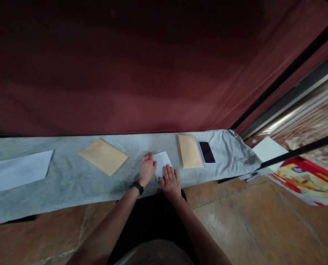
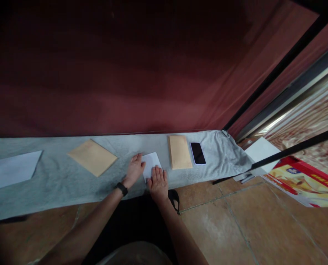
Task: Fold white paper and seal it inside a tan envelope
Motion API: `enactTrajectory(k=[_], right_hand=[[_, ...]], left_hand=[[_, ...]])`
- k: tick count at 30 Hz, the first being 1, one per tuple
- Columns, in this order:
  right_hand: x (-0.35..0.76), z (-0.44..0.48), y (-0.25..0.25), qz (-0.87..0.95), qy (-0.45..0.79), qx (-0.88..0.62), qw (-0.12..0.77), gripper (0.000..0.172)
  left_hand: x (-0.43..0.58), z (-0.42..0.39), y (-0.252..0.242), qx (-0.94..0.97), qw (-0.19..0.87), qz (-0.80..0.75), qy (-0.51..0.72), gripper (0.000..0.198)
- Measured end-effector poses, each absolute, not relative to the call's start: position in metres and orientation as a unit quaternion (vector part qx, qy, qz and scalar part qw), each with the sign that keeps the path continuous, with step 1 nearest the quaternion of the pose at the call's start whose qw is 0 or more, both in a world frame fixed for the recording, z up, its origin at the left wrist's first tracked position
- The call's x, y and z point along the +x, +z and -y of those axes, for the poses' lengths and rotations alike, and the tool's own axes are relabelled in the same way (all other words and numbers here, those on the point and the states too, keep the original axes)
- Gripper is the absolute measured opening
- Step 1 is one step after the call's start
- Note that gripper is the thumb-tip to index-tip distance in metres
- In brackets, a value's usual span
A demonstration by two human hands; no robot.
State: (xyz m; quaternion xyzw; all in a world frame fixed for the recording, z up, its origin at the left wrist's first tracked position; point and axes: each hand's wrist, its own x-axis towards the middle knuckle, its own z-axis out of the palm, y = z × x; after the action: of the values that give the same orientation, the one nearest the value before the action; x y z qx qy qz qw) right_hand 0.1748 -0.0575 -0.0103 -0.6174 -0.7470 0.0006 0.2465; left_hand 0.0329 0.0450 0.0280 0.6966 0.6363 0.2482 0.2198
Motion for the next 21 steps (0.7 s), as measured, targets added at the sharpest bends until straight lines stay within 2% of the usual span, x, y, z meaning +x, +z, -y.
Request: enactTrajectory(k=[4, 7, 11, 14, 16, 18, 20, 21], right_hand=[[0.174, 0.058, -0.012, 0.740, 0.016, -0.621, 0.259, 0.052], [0.180, 0.055, -0.013, 0.743, 0.033, -0.606, 0.283, 0.053], [0.196, 0.044, 0.008, 0.747, 0.026, -0.595, 0.296, 0.068], [0.206, 0.031, 0.043, 0.771, 0.024, -0.583, 0.256, 0.074], [0.209, 0.022, 0.067, 0.787, 0.068, -0.570, 0.225, 0.059], [0.211, 0.016, 0.086, 0.778, 0.143, -0.580, 0.195, 0.031], [0.212, 0.013, 0.095, 0.748, 0.225, -0.586, 0.215, 0.015], [0.212, 0.013, 0.096, 0.723, 0.271, -0.586, 0.246, 0.012]], left_hand=[[0.039, -0.054, 0.036, 0.649, 0.251, -0.660, 0.285, 0.047], [0.038, -0.059, 0.038, 0.628, 0.272, -0.663, 0.302, 0.032], [0.030, -0.050, 0.050, 0.647, 0.317, -0.618, 0.315, 0.019], [0.023, -0.034, 0.073, 0.700, 0.370, -0.533, 0.298, 0.017], [0.015, -0.027, 0.091, 0.723, 0.417, -0.475, 0.279, 0.013], [0.001, -0.024, 0.103, 0.717, 0.441, -0.449, 0.299, 0.012], [-0.023, -0.023, 0.105, 0.700, 0.407, -0.474, 0.347, 0.020], [-0.038, -0.022, 0.102, 0.696, 0.357, -0.508, 0.360, 0.022]])
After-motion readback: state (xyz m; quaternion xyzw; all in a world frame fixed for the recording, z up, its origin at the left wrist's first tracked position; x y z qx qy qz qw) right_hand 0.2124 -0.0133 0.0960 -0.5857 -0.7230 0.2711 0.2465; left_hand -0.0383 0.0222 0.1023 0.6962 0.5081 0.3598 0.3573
